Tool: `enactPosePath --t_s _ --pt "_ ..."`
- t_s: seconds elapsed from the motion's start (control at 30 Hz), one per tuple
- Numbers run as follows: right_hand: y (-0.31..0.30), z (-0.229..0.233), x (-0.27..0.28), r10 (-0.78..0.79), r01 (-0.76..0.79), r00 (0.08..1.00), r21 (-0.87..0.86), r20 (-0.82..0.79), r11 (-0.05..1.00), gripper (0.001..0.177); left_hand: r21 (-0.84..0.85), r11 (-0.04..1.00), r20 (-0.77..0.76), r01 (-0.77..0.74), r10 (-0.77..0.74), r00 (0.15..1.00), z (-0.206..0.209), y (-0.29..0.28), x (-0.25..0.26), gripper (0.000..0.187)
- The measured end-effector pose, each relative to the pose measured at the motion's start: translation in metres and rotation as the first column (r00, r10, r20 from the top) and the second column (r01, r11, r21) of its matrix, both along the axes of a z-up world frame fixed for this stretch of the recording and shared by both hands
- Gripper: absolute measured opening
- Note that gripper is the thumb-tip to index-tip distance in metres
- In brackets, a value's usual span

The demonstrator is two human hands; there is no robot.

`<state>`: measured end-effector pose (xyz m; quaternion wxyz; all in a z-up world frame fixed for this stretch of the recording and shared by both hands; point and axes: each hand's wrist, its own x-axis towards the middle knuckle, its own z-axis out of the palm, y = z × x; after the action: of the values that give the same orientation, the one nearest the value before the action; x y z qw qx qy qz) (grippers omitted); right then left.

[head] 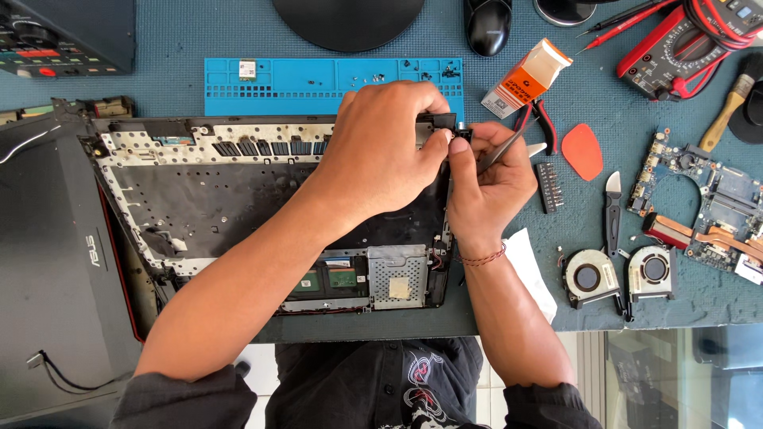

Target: The person uses tweezers to remove small components from a disassembled laptop chassis. They then use a white cloth to wipe the tweezers and handle small parts over the workbench. The person continues to manipulate small components within the laptop chassis using the tweezers.

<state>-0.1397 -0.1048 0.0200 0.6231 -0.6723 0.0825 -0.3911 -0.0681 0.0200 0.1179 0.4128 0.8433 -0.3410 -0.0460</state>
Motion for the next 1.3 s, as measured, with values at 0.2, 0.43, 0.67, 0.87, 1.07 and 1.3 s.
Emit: enactPosePath --t_s 0.2,0.43,0.67,0.87,1.07,1.3 --pt "0.009 0.015 -0.003 0.001 0.005 0.994 0.053 -0.106 0.999 0.014 0.095 0.993 -0.037 -0.071 0.075 0.997 0.002 -0.005 0.000 0.011" --pt "0.006 0.011 0.000 -0.044 0.040 0.976 -0.022 -0.212 0.999 0.014 0.157 0.985 -0.189 -0.076 0.106 0.976 -0.009 -0.008 0.012 0.013" --pt "0.001 0.004 0.006 -0.047 0.042 0.940 -0.021 -0.338 0.999 0.014 0.102 0.995 -0.310 0.000 0.031 0.950 -0.027 -0.009 0.032 0.012" --pt "-0.005 -0.003 0.007 -0.008 0.025 0.928 0.039 -0.374 0.999 0.018 0.120 0.993 -0.415 0.022 0.030 0.910 -0.036 -0.008 0.042 0.014" --pt "-0.005 0.000 0.004 0.113 -0.040 0.950 0.249 -0.289 0.968 0.024 0.157 0.985 -0.553 0.074 0.026 0.833 -0.025 -0.004 0.049 0.016" --pt "-0.009 0.000 0.002 0.182 -0.120 0.957 0.262 -0.226 0.958 0.026 0.133 0.983 -0.588 0.125 -0.023 0.809 -0.016 0.000 0.053 0.018"
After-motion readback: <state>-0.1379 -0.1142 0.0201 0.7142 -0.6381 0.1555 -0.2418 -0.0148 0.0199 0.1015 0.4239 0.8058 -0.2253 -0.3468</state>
